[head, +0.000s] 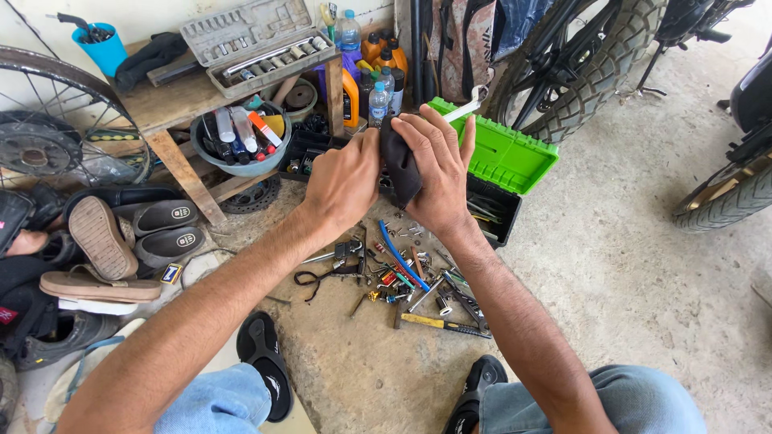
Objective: The person works on a brake hose and associated components using various tools and cleaning items. The person handles several small hardware pieces, uses a cloth to wipe down a black part, and manipulates a blue hose along with wrenches and other tools from a toolbox on the floor.
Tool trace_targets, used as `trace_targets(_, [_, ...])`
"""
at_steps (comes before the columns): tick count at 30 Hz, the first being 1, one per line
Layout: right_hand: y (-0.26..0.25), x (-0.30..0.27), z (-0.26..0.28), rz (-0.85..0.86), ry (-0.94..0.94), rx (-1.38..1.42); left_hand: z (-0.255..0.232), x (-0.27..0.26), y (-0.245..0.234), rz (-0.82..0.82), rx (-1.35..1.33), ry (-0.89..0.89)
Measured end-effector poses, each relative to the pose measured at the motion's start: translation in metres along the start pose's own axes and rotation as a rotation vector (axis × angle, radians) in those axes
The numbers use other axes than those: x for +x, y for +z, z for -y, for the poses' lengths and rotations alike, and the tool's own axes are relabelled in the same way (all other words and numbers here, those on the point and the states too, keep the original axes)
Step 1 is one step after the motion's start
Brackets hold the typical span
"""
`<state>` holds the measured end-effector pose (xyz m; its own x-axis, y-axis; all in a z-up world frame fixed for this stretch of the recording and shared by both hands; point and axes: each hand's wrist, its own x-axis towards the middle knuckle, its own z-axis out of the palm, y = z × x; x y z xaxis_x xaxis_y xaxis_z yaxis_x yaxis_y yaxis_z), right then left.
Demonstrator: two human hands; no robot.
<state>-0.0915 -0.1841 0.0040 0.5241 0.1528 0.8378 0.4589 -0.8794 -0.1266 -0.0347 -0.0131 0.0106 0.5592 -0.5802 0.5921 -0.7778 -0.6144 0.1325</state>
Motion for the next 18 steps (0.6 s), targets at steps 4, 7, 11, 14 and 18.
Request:
trace_targets(4, [-0.003, 0.006, -0.014, -0.061, -0.013, -0.078, -0.001, -0.002, 0.003, -0.060, 0.008, -0.011])
trace_targets(7, [-0.011, 0.010, -0.029, -0.081, 0.028, -0.122, 0.000, -0.002, 0.003, -0.077, -0.009, -0.022])
trace_targets(11, [-0.021, 0.009, -0.046, -0.098, 0.070, -0.101, -0.002, -0.004, 0.002, -0.049, 0.004, -0.040])
trace_targets(14, [-0.019, 0.004, -0.051, -0.115, 0.115, -0.071, -0.002, -0.006, 0.002, -0.046, 0.012, -0.036])
trace_targets(18, [0.001, -0.006, -0.049, -0.085, 0.100, -0.076, 0.000, -0.006, 0.008, 0.007, 0.031, -0.034])
